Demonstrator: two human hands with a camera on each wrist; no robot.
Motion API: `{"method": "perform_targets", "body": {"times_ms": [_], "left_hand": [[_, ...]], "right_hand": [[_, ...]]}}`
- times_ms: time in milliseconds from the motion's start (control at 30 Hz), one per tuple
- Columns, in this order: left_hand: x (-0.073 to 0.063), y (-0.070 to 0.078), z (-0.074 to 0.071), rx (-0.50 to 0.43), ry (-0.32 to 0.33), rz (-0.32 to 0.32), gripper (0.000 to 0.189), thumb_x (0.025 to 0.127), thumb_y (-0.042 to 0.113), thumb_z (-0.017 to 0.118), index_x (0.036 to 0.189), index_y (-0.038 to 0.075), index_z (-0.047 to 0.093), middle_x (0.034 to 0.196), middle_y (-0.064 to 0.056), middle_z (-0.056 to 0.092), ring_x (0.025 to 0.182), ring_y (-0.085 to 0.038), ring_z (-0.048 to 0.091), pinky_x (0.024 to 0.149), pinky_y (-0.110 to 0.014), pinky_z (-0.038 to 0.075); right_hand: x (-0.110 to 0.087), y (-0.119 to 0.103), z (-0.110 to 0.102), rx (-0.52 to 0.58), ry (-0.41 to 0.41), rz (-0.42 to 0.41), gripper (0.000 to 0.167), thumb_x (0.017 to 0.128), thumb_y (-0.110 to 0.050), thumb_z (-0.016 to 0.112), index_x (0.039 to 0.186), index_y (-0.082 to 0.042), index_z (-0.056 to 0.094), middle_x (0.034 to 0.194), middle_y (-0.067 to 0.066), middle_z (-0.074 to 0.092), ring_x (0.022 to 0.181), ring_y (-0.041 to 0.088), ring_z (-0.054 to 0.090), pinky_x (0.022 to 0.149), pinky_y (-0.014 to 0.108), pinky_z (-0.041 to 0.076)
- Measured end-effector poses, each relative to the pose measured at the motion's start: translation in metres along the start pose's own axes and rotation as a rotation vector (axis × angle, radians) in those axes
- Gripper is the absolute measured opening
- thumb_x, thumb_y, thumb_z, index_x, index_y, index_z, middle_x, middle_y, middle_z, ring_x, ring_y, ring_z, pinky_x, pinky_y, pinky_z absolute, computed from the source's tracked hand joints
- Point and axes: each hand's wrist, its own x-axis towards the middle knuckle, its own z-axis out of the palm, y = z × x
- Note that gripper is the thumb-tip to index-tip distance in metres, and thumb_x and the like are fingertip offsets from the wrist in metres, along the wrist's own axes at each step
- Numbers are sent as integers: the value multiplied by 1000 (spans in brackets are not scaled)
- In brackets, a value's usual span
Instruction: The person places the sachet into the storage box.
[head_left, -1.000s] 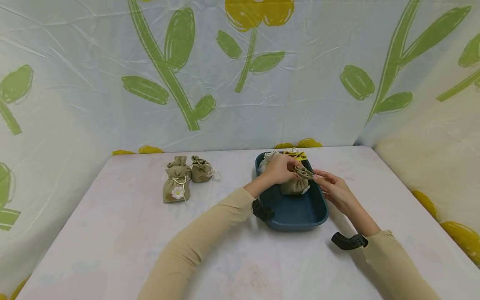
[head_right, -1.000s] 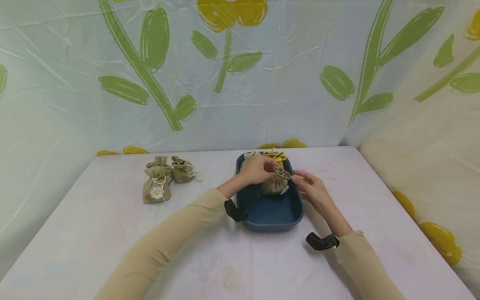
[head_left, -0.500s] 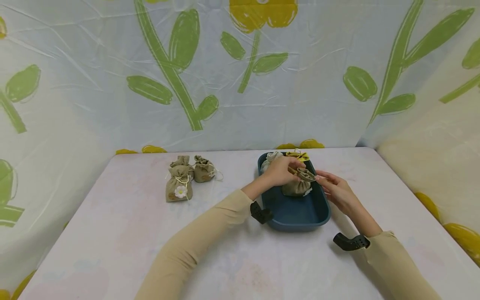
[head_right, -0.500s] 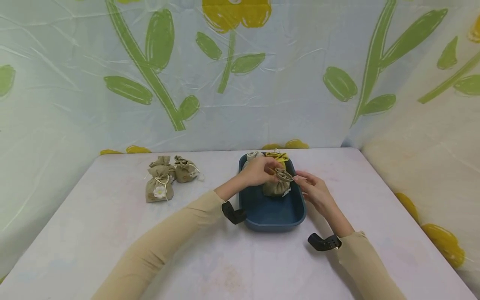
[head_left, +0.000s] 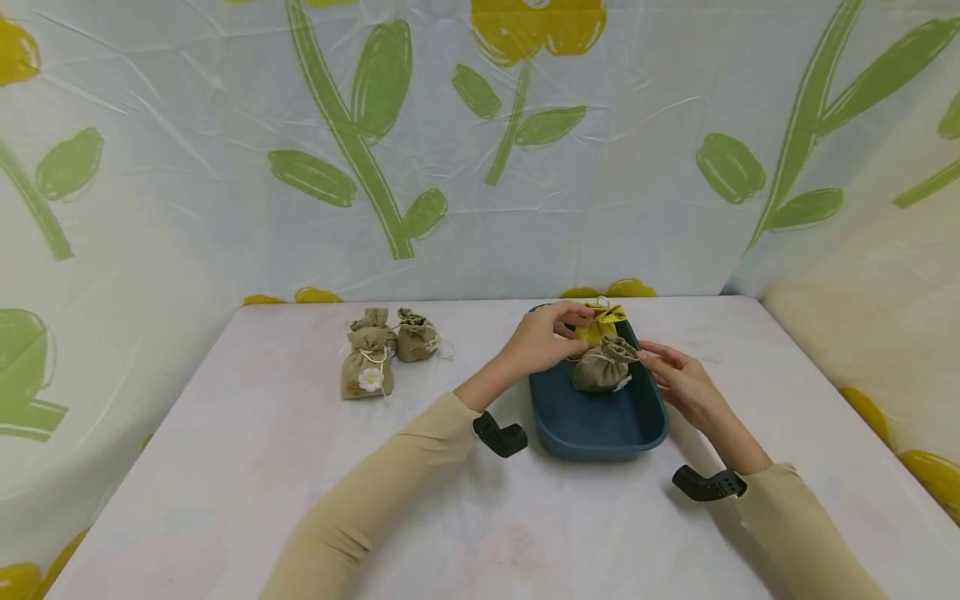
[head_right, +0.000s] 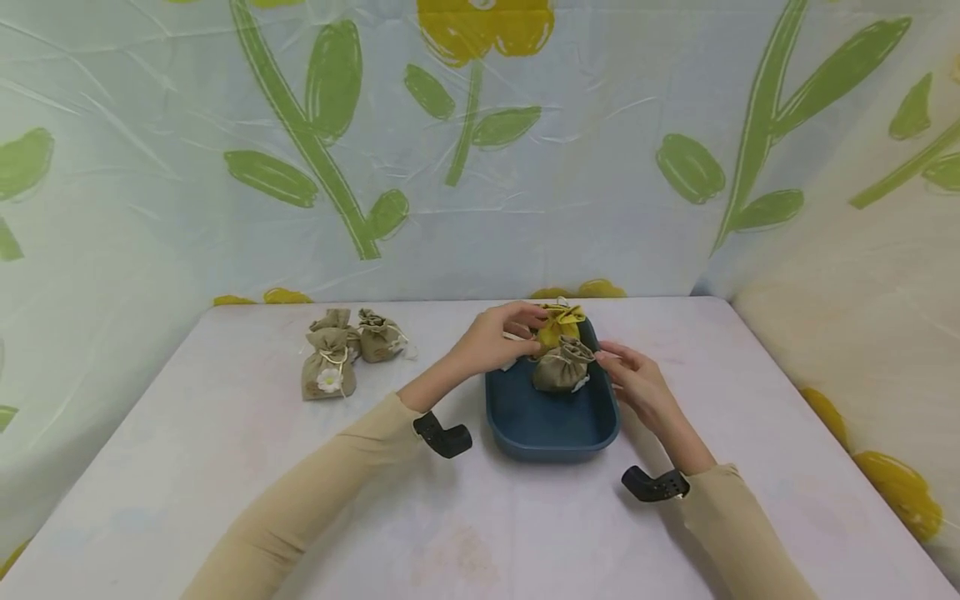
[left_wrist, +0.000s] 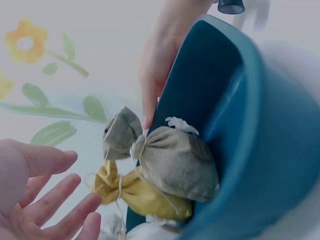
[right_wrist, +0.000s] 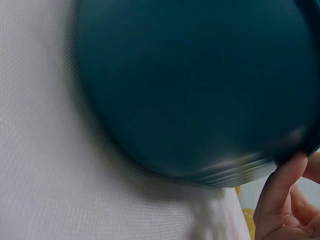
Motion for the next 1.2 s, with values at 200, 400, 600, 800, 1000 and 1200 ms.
{"method": "perform_targets", "body": {"times_ms": [200, 400, 600, 800, 1000, 1200], "left_hand": [[-19, -11, -19, -45, 74, 9, 38, 90, 8, 65, 128, 9, 60, 121, -10, 67, 101, -24, 66, 78, -19, 54], [-39, -26, -34, -84, 174, -4, 37, 89, 6, 67, 125, 8, 61, 119, -11, 68, 98, -25, 67, 77, -23, 55], [-61, -40, -47, -94, 244, -32, 37, 88, 8, 68, 125, 10, 62, 118, -9, 68, 98, -25, 67, 80, -27, 56], [-82, -53, -65, -129, 321, -27, 36, 88, 7, 68, 123, 8, 62, 116, -13, 68, 98, -27, 67, 83, -33, 56], [-101, -59, -79, -122, 434, -83, 34, 87, 10, 69, 121, 9, 63, 113, -11, 69, 99, -25, 66, 87, -38, 51], [-117, -67, -95, -143, 554, -108, 33, 86, 6, 70, 118, 7, 64, 112, -15, 69, 102, -28, 65, 88, -40, 52]], "right_hand": [[4, -2, 2, -52, -8, -12, 61, 98, -38, 53, 149, -11, 33, 99, -29, 51, 90, -10, 53, 76, 14, 50], [8, -3, 5, -52, -32, -10, 61, 99, -37, 51, 150, -11, 31, 101, -28, 53, 91, -12, 52, 77, 14, 50], [5, 1, 6, -88, -40, 7, 62, 97, -43, 52, 149, -14, 33, 120, -18, 50, 104, -8, 49, 80, 12, 49], [3, 6, 5, -57, -47, 4, 64, 97, -41, 53, 150, -12, 31, 101, -31, 51, 93, -15, 53, 78, 12, 50], [2, 5, -1, -72, -44, 14, 58, 97, -41, 52, 148, -20, 35, 103, -31, 47, 91, -16, 51, 77, 12, 49], [4, 2, -2, -33, -45, 15, 43, 97, -39, 53, 139, -31, 44, 98, -32, 51, 89, -14, 54, 75, 13, 50]]}}
